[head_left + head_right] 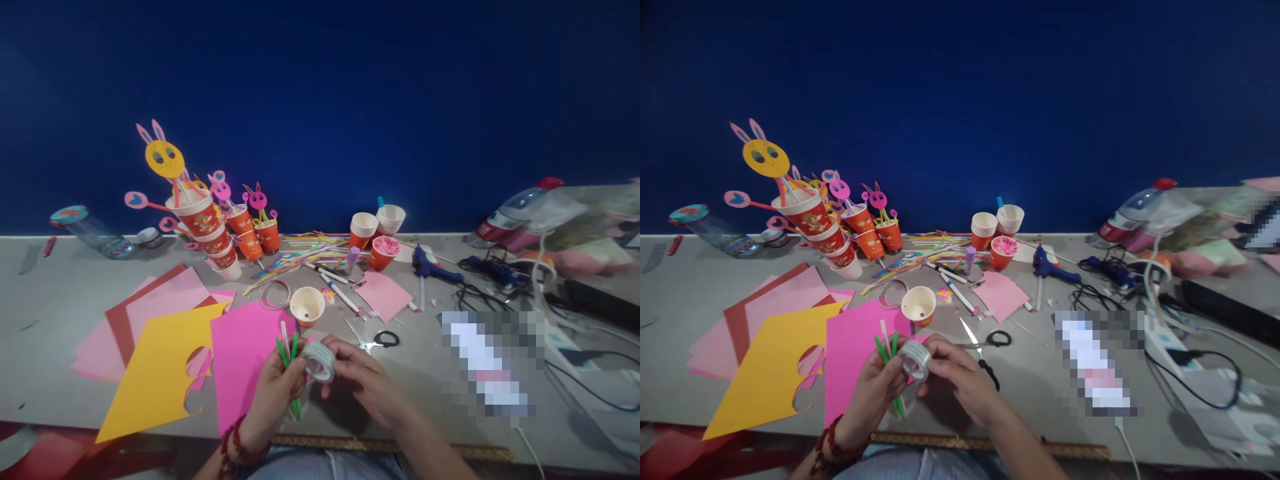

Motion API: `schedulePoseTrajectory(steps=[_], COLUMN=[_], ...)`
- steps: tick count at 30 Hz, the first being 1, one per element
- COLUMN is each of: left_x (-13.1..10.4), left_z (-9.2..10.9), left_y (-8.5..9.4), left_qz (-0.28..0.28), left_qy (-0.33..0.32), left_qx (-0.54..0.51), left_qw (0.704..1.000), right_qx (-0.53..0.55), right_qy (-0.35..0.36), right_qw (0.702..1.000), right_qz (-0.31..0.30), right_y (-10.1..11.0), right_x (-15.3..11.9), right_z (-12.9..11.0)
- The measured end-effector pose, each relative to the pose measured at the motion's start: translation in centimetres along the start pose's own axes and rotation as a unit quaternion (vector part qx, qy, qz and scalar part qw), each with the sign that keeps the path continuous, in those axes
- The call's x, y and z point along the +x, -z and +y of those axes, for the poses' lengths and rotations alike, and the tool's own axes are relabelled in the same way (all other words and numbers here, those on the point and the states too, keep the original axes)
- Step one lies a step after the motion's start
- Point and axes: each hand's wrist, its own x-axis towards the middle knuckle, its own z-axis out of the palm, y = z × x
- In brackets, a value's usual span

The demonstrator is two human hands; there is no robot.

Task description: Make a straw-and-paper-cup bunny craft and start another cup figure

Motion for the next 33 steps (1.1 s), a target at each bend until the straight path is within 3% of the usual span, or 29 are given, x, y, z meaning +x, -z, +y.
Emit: schedulePoseTrajectory(steps=[6,10,16,20,25,29,33], left_x=[-0.4,-0.8,-1.2,-1.3,-1.2,-0.9,-0.8], left_z=[0.3,1.2,3.2,3.8,2.9,2.1,2.0], left_y=[0.7,0.8,0.3,0.2,0.4,0.8,1.1], left_qz=[-0.01,-0.025,-0.088,-0.113,-0.093,-0.076,-0.08], left_qy=[-0.035,-0.097,-0.228,-0.252,-0.212,-0.181,-0.177], left_qx=[0.049,0.144,0.323,0.369,0.316,0.24,0.207], left_qw=[0.998,0.984,0.915,0.887,0.92,0.951,0.959], right_qx=[-0.024,-0.036,-0.103,-0.127,-0.095,-0.142,-0.191], right_qy=[-0.005,-0.015,-0.042,-0.03,0.014,0.042,0.05], right_qw=[0.999,0.998,0.993,0.991,0.994,0.985,0.973], right_qz=[-0.026,-0.039,-0.049,-0.039,-0.05,-0.083,-0.122], right_y=[0.4,0.9,0.9,0.9,1.2,1.2,1.0], right_x=[0.0,-0.1,-0.4,-0.4,-0.2,-0.1,-0.2], right_z=[0.0,0.1,-0.6,-0.6,0.4,0.1,-0.8])
